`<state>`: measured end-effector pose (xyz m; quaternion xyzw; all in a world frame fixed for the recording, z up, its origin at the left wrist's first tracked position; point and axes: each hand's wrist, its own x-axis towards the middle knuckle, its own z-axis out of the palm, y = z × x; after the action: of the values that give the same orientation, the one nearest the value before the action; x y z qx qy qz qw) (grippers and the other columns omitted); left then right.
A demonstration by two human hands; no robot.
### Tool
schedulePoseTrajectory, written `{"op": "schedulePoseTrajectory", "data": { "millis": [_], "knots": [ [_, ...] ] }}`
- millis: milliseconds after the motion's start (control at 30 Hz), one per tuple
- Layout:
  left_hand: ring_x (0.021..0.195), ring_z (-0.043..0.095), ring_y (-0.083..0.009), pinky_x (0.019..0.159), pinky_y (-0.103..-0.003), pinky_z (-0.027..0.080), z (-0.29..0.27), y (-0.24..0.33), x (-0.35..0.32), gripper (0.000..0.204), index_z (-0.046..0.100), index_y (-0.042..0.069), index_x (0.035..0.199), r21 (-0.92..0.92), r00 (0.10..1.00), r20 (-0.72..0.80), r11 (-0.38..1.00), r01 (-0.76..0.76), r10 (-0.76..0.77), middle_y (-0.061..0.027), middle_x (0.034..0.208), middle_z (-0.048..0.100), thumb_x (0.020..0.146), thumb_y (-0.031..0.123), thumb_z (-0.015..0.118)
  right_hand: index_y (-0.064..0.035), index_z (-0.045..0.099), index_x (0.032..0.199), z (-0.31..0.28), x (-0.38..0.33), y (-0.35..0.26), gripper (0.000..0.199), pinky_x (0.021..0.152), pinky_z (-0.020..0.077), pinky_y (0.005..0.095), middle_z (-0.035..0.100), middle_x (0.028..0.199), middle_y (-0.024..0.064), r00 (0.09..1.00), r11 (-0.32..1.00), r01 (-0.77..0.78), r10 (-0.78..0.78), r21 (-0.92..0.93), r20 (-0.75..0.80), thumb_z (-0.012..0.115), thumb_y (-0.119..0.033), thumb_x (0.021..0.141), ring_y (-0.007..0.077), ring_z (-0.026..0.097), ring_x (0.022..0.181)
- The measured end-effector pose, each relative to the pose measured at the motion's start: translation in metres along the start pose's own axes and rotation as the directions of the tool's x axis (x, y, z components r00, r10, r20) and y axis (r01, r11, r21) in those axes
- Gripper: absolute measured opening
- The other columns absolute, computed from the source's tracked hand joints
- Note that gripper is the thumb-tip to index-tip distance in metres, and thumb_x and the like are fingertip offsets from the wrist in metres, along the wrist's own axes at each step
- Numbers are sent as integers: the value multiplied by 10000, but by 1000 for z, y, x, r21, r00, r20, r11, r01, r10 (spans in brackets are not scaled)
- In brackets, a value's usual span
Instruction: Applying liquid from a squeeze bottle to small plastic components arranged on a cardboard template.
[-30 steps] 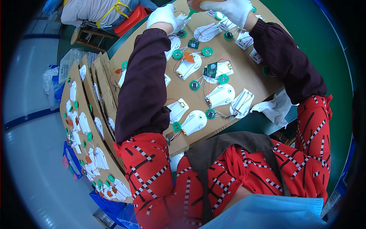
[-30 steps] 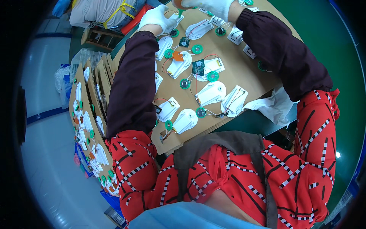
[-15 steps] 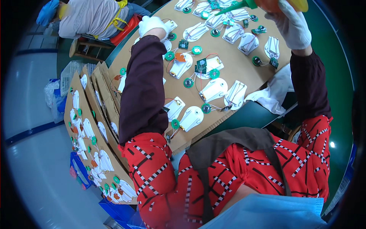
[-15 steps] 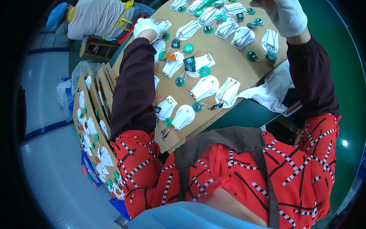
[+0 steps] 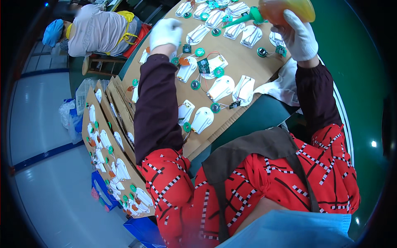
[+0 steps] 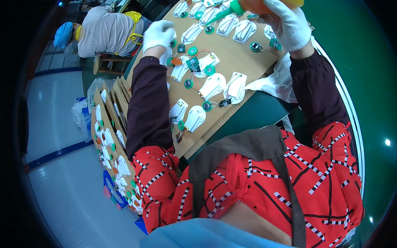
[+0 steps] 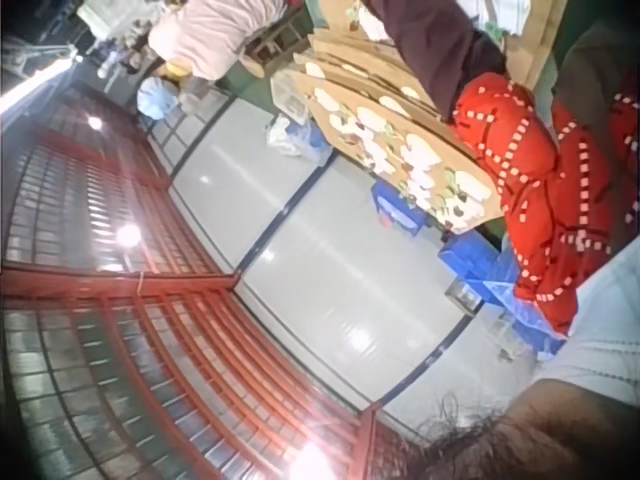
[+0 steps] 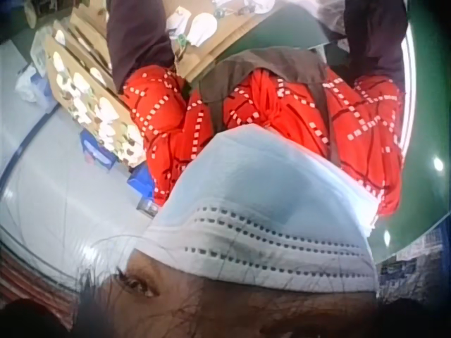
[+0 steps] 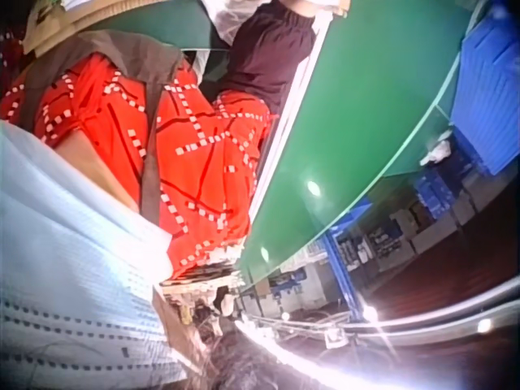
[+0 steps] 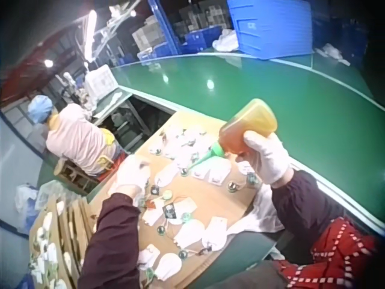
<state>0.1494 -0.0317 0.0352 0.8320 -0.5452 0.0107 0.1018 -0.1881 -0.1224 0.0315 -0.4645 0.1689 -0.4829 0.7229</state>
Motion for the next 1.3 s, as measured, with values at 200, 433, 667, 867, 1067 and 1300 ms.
{"op": "schedulePoseTrajectory", "data": {
  "millis": [200,433,667,867,1067,1300],
  "knots": [
    [990,669,-314,886,-395,513,15,49,-3,303,716,87,1050,233,932,362,970,-64,-26,-166,1061,693,827,287,669,-48,532,1224,21,4,-14,412,634,537,252,661,1045,81,999,1000,31,-31,-3,-21,678,-243,892,151,658,820],
    [983,664,-350,886,-428,511,36,44,-8,256,701,76,1033,342,961,269,927,-154,60,-191,1037,688,873,252,609,-47,538,1233,10,13,0,397,643,541,250,659,1059,72,996,996,85,-83,37,-46,672,-211,898,145,658,835],
    [981,641,-425,887,-479,491,38,31,-6,283,604,72,1084,15,987,158,1000,-10,8,-230,1015,681,923,299,551,-19,594,1186,33,21,27,412,707,542,275,679,1042,88,995,980,-54,68,-194,70,745,-135,822,164,662,867],
    [959,638,-453,860,-508,493,40,39,2,342,494,66,1168,60,993,115,998,-14,7,-282,996,665,955,334,496,-33,584,1237,55,44,63,572,913,512,321,677,1129,78,984,917,119,-57,-382,171,831,-111,726,171,641,1024],
    [941,646,-451,842,-518,498,44,45,6,347,474,49,1138,18,995,99,1000,-21,20,-288,984,664,954,342,494,-30,591,1231,54,59,78,583,939,502,321,679,1140,98,982,872,139,-60,-470,179,838,-108,708,183,639,1040],
    [964,667,-373,857,-440,505,-8,84,-13,507,580,-22,1242,57,980,195,998,20,-31,-248,1034,680,889,340,546,-28,578,1245,46,70,81,624,953,496,332,669,1165,95,971,842,171,-56,-512,233,853,-137,696,198,634,1056]
  ]
}}
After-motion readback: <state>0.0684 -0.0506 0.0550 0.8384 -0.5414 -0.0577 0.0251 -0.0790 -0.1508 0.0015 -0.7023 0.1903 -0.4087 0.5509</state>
